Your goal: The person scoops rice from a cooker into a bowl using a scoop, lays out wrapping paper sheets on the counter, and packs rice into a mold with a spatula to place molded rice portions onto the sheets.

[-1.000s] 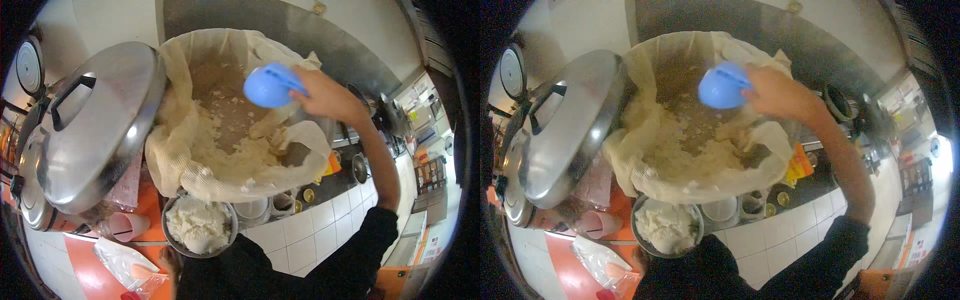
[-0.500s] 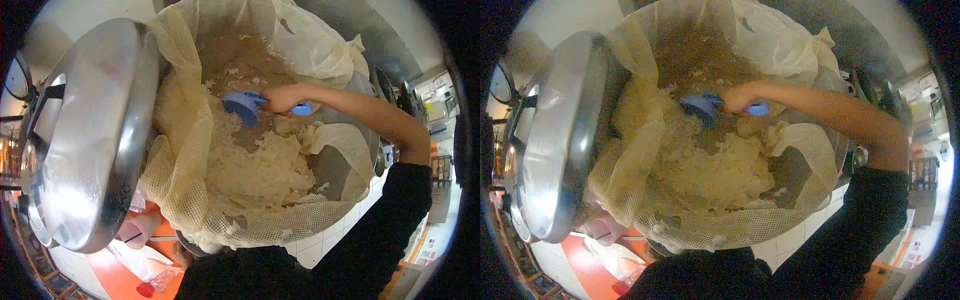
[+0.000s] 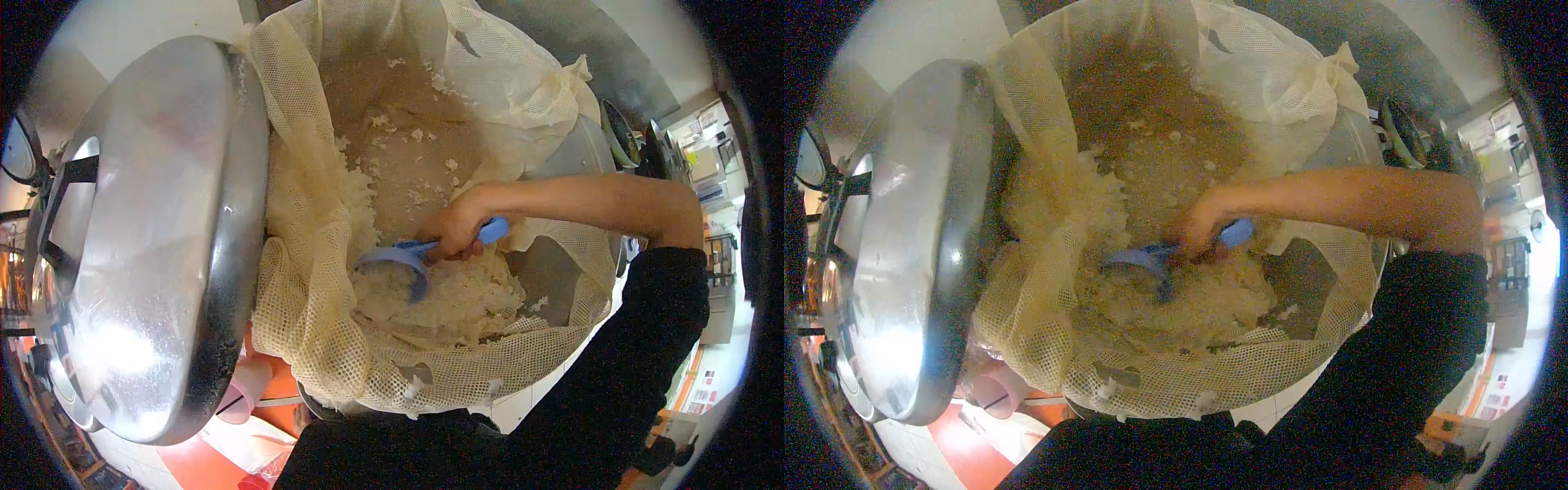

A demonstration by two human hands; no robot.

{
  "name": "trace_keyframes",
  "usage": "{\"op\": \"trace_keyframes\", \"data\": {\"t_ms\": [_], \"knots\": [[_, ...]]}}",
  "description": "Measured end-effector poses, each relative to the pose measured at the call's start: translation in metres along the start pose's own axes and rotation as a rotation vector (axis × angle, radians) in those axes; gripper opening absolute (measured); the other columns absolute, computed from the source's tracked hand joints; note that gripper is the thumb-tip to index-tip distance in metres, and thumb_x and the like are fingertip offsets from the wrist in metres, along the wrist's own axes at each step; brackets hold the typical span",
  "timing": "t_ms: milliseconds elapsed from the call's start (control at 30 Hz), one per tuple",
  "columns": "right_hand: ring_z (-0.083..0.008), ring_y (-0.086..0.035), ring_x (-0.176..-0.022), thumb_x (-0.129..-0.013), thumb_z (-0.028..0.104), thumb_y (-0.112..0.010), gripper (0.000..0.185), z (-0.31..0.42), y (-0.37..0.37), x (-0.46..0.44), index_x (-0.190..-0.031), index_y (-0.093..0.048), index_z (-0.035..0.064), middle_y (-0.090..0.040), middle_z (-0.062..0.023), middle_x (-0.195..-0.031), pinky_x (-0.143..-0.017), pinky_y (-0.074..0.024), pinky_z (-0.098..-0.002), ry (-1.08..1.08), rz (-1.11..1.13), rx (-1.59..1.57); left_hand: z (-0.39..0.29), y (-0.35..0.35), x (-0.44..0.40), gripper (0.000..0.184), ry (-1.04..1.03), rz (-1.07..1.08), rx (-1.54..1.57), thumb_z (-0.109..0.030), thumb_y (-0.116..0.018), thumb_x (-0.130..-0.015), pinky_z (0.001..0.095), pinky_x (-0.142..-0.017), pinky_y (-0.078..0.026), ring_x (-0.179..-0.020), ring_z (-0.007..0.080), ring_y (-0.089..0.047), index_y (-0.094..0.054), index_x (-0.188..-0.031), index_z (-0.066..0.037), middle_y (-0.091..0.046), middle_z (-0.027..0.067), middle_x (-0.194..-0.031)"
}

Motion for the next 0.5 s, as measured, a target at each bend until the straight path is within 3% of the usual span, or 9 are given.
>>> {"op": "trace_keyframes", "data": {"t_ms": [133, 233, 333, 500], "knots": [[-0.0075, -0.032, -0.04, -0.089, 0.021, -0.048, 0.019, -0.005, 0.001, -0.011, -0.076, -0.041, 0.009, -0.033, 0.0037, -0.054, -0.035, -0.0285, -0.0236, 0.048, 0.156, -0.214, -0.004, 0.003, -0.004, 0.02, -0.011, 0.003, -0.016, -0.018, -0.064, -0.07, 0.0441, -0.051, -0.039, -0.058, 0.0349, -0.049, -0.05, -0.067, -0.004, -0.05, 0.0143, -0.063], [-0.0068, -0.031, -0.04, -0.09, 0.021, -0.047, 0.018, 0.003, 0.005, -0.011, -0.077, -0.039, 0.0115, -0.031, 0.0043, -0.054, -0.034, -0.0268, -0.0225, 0.001, 0.199, -0.135, -0.007, 0.01, -0.009, 0.02, -0.013, 0.008, -0.031, -0.018, -0.064, -0.07, 0.0442, -0.051, -0.039, -0.058, 0.035, -0.049, -0.05, -0.067, -0.004, -0.05, 0.0143, -0.063], [-0.0058, -0.031, -0.04, -0.09, 0.021, -0.047, 0.018, 0.017, 0.01, 0.001, -0.077, -0.039, 0.012, -0.03, 0.0055, -0.053, -0.033, -0.0263, -0.0219, 0.163, 0.2, -0.098, -0.009, 0.016, -0.016, 0.019, -0.002, -0.018, -0.04, -0.017, -0.064, -0.07, 0.0443, -0.051, -0.039, -0.059, 0.0351, -0.049, -0.05, -0.067, -0.004, -0.05, 0.0144, -0.063], [-0.0036, -0.032, -0.04, -0.089, 0.019, -0.048, 0.021, 0.016, 0.019, 0.017, -0.072, -0.039, 0.0114, -0.033, 0.0068, -0.053, -0.034, -0.0272, -0.0223, 0.067, 0.407, -0.264, -0.013, 0.008, -0.006, 0.019, 0.002, -0.035, -0.084, -0.017, -0.063, -0.071, 0.0445, -0.051, -0.039, -0.059, 0.0353, -0.049, -0.05, -0.068, -0.004, -0.051, 0.0146, -0.064]]}}
Point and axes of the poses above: each hand's wrist, its own x-axis away from the middle knuckle, its own y-axis out of the back of the hand, z = x × y, the point moved 2 cm from there along -x, towards the middle knuckle
